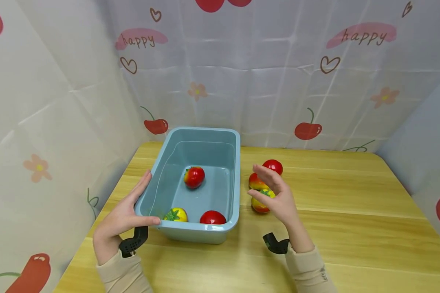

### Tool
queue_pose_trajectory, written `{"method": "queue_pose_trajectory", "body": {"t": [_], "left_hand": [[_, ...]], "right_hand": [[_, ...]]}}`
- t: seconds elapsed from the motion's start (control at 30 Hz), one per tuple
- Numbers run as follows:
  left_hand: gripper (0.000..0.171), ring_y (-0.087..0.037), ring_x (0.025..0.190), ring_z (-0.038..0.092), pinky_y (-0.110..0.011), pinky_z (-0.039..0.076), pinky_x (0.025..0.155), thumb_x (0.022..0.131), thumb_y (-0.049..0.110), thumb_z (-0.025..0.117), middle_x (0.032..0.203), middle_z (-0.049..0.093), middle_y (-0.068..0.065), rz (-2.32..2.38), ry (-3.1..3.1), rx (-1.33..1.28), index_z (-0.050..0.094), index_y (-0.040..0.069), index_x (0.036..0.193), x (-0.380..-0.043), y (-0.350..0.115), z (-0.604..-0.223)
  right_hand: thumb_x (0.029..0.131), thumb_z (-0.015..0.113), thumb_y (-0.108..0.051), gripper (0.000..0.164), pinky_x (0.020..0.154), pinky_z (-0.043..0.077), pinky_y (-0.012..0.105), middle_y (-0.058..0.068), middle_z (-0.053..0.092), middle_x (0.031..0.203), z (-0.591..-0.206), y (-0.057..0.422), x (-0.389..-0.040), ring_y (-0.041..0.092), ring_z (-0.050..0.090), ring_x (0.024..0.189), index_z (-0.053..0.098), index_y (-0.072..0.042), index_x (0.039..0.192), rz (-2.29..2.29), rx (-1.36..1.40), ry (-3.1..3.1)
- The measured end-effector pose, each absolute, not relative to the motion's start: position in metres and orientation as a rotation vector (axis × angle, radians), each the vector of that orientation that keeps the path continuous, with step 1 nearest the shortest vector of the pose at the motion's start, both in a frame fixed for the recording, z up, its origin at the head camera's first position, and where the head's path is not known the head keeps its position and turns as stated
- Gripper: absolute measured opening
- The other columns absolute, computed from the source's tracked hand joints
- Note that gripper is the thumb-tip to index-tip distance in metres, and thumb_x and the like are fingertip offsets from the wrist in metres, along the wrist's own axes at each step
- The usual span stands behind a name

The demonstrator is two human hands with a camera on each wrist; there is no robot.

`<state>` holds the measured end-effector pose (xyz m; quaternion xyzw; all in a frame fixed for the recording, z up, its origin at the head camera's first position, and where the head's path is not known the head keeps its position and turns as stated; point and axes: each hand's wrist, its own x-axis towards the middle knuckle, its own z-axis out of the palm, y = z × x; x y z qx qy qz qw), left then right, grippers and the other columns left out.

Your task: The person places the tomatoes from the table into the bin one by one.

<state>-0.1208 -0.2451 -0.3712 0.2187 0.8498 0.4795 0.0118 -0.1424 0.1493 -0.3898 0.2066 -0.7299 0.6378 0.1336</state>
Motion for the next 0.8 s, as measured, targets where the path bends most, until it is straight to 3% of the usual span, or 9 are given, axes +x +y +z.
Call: {"method": "queue_pose_trajectory", "body": {"t": [0.23, 0.5, 0.8], "left_hand": [[0.108, -0.028, 0.138, 0.013, -0.015, 0.027, 0.095, 0.068, 0.011, 0.082, 0.156, 0.007, 0.007, 1.507, 2.633, 0.688, 0.014, 0.019, 0.152, -0.122, -0.244, -0.372], [0.108, -0.029, 0.138, 0.013, -0.013, 0.026, 0.095, 0.068, 0.010, 0.082, 0.157, 0.007, 0.006, 1.524, 2.622, 0.689, 0.014, 0.018, 0.152, -0.122, -0.243, -0.372], [0.110, -0.029, 0.138, 0.012, -0.013, 0.026, 0.095, 0.068, 0.007, 0.082, 0.157, 0.006, 0.005, 1.541, 2.611, 0.699, 0.013, 0.019, 0.152, -0.122, -0.245, -0.370]], "right_hand": [[0.079, 0.072, 0.003, 0.059, 0.102, 0.034, 0.029, 0.012, 0.051, 0.134, -0.403, 0.165, -0.146, 0.024, 0.046, 0.125, 0.050, -0.005, 0.133, 1.850, 0.519, -2.136], [0.080, 0.072, 0.000, 0.060, 0.103, 0.032, 0.044, 0.015, 0.049, 0.137, -0.417, 0.175, -0.150, 0.024, 0.044, 0.127, 0.048, -0.003, 0.135, 1.836, 0.417, -2.225], [0.080, 0.074, -0.006, 0.053, 0.104, 0.029, 0.049, 0.021, 0.051, 0.132, -0.416, 0.178, -0.151, 0.030, 0.045, 0.125, 0.053, 0.001, 0.128, 1.845, 0.312, -2.302]]}}
